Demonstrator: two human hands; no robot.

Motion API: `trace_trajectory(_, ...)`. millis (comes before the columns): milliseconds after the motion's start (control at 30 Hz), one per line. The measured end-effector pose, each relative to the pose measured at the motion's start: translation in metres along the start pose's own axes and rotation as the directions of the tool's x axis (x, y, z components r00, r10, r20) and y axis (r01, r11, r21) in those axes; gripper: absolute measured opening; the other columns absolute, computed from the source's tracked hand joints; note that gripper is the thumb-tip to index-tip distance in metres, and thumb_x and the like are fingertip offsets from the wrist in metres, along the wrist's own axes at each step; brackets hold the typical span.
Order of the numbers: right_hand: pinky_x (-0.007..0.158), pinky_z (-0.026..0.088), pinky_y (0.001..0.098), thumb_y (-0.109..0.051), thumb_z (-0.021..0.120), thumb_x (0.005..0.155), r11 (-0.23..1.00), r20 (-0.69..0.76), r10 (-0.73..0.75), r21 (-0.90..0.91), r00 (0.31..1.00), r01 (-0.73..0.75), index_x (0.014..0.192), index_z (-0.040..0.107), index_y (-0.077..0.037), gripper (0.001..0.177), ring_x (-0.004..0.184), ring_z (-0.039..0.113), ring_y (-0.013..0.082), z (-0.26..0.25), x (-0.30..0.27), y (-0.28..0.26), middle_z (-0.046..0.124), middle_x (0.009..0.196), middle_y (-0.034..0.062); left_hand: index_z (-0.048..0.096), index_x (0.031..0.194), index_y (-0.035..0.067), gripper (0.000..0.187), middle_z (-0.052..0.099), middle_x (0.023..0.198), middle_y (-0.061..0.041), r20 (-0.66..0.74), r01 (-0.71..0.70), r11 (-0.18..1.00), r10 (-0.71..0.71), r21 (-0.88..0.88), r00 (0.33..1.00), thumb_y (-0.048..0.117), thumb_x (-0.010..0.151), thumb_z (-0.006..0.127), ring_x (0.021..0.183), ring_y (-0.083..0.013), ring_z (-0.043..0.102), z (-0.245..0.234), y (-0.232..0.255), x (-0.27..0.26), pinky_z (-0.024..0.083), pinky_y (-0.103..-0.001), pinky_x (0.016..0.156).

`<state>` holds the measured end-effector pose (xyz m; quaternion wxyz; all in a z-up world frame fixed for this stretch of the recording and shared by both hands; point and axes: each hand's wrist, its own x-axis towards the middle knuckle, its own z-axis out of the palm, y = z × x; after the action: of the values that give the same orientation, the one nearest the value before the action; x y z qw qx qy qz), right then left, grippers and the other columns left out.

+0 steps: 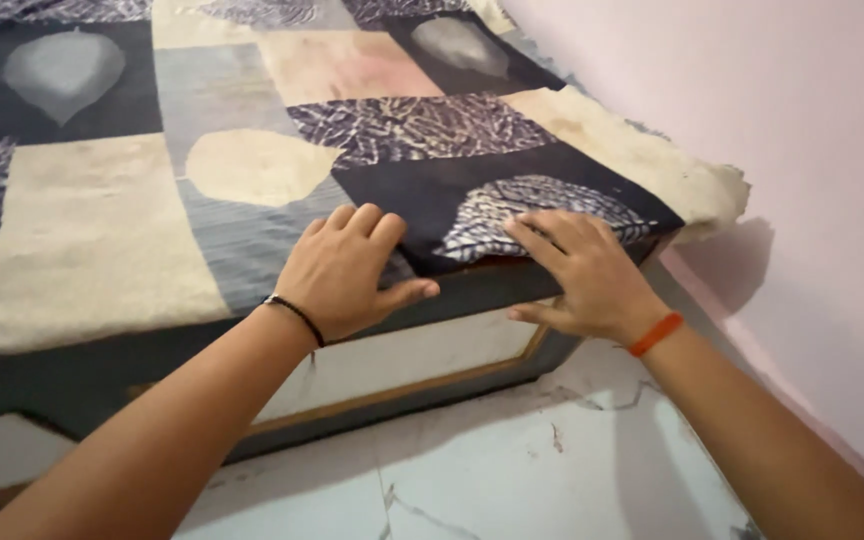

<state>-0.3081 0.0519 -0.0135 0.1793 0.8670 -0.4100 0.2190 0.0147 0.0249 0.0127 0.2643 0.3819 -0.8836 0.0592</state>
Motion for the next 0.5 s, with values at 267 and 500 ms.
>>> trace_trajectory(267, 0.116, 0.026, 0.0581, -0.076, 0.060, 0.079, 0.940, -0.021, 0.310, -0.140, 0.950, -0.310, 0.155, 0.044, -0.014, 0.099, 0.145, 0.037, 0.0411, 0.006, -0.073, 0.123, 0.043, 0.156, 0.0198, 0.055, 0.138, 0.022, 0.072, 0.050, 0.147, -0.009, 0.215, 0.246, 0.966, -0.225, -0.080, 0.950, 0.073, 0.087, 0.052, 0.139, -0.0347, 0.039, 0.034, 0.023, 0.072, 0.031, -0.059, 0.110)
trace_trajectory(500, 0.114, 0.037, 0.0514, -0.056, 0.051, 0.110, 0.777, -0.095, 0.629, 0.026, 0.772, -0.629, 0.133, 0.067, -0.004, 0.059, 0.137, 0.050, 0.0443, 0.017, -0.090, 0.181, 0.056, 0.150, 0.0243, 0.040, 0.159, 0.033, 0.083, 0.029, 0.166, -0.013, 0.364, 0.140, 0.985, -0.095, -0.098, 0.927, 0.075, 0.088, 0.047, 0.148, -0.0371, 0.022, 0.043, 0.009, 0.052, 0.019, -0.061, 0.114)
